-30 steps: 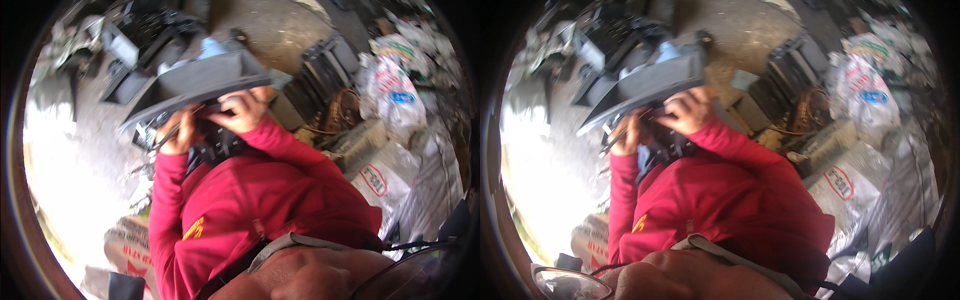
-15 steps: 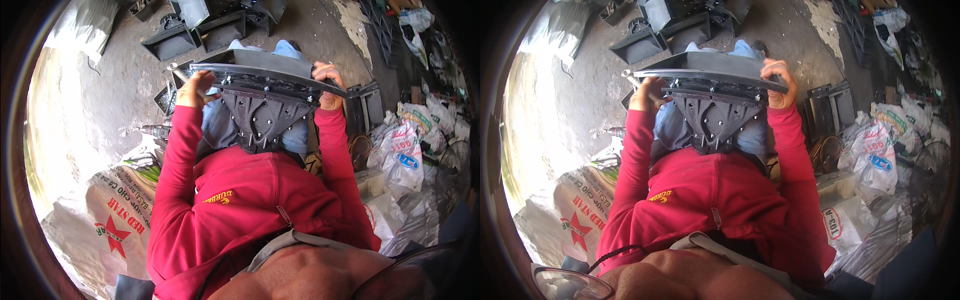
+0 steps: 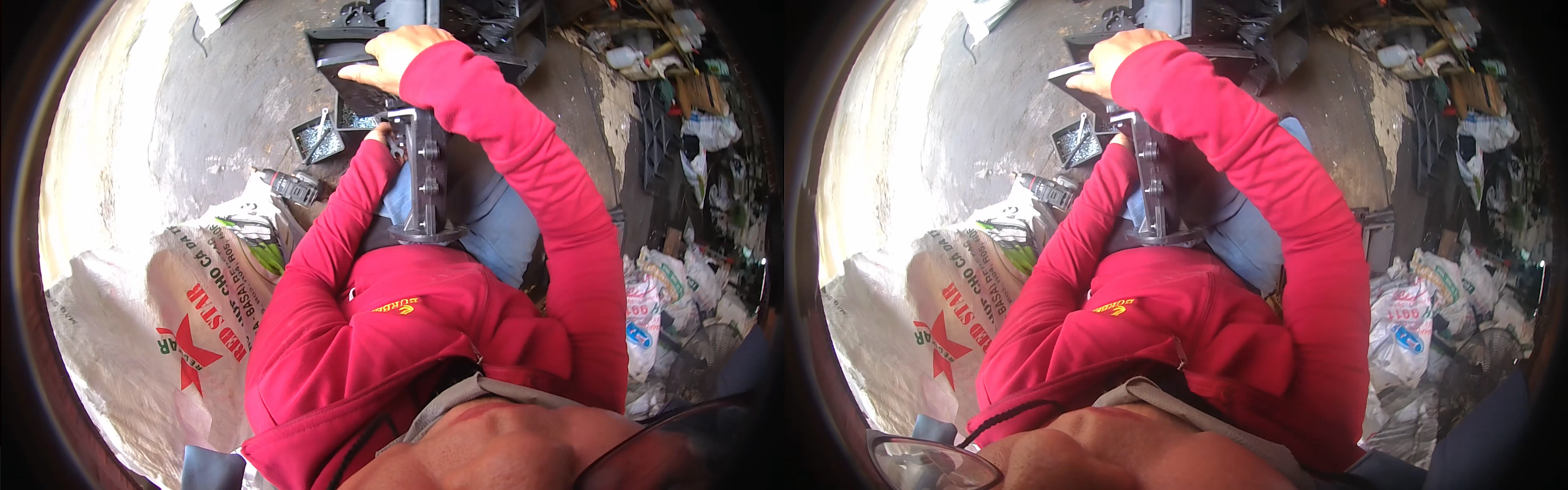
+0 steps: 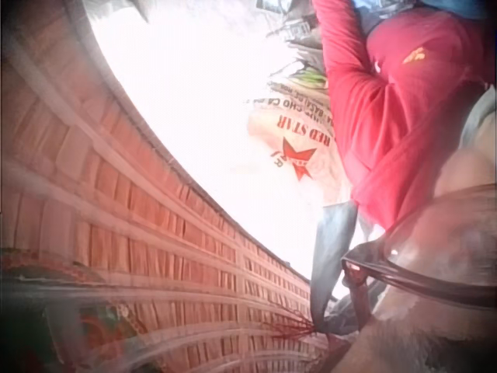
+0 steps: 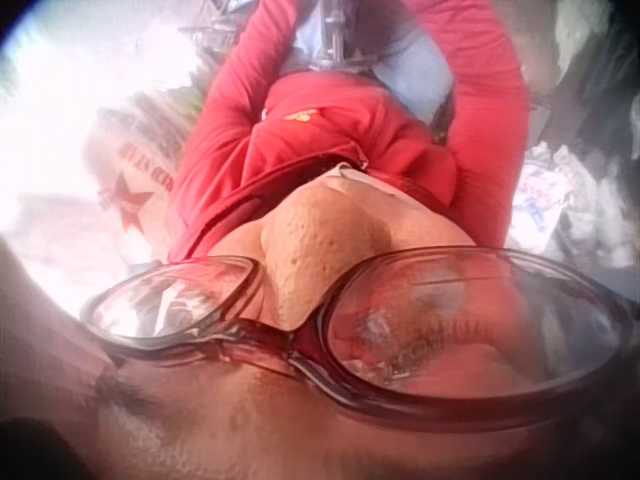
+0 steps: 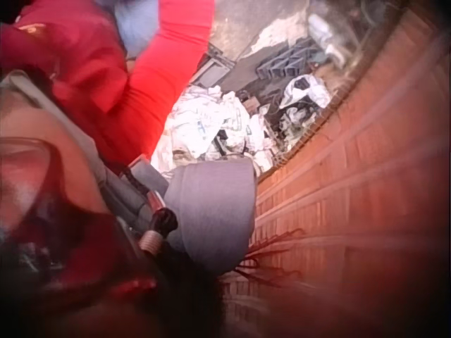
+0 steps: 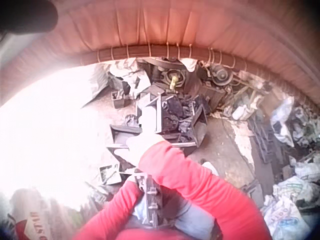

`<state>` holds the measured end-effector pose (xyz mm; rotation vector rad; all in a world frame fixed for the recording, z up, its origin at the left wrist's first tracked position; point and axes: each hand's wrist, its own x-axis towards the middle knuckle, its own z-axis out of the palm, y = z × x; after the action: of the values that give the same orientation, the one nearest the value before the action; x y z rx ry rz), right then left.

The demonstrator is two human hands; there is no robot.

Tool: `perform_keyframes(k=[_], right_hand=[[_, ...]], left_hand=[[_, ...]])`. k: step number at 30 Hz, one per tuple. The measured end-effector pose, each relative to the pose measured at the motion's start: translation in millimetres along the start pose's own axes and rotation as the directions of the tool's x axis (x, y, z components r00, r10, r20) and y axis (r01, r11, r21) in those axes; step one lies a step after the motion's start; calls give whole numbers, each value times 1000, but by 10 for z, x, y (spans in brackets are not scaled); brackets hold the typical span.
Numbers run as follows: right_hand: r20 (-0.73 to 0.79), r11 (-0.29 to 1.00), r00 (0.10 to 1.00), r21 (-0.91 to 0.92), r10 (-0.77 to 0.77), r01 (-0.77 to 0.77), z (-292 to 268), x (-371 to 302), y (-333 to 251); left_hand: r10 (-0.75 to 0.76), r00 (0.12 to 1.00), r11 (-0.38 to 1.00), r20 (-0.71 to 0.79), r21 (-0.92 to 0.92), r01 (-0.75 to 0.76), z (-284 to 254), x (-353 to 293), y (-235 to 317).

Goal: The person assembles a metal component by inserting bolts and tightening them with a wrench. They reposition the part on their lap and continue fastening multiple bolts to secure the assembly.

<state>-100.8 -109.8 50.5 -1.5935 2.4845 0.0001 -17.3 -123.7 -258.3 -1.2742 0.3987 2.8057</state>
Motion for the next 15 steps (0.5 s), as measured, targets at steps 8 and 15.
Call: perform_keyframes(k=[8,15], right_hand=[[172,990,983,-136,58,-35,418,691,-199],[108,997,994,-69,-15,23,363,833,-162]], left_hand=[[-79,997,989,-1,-124,78,6,191,74],[-44,996,982,71,-181,57,-353,288,194]])
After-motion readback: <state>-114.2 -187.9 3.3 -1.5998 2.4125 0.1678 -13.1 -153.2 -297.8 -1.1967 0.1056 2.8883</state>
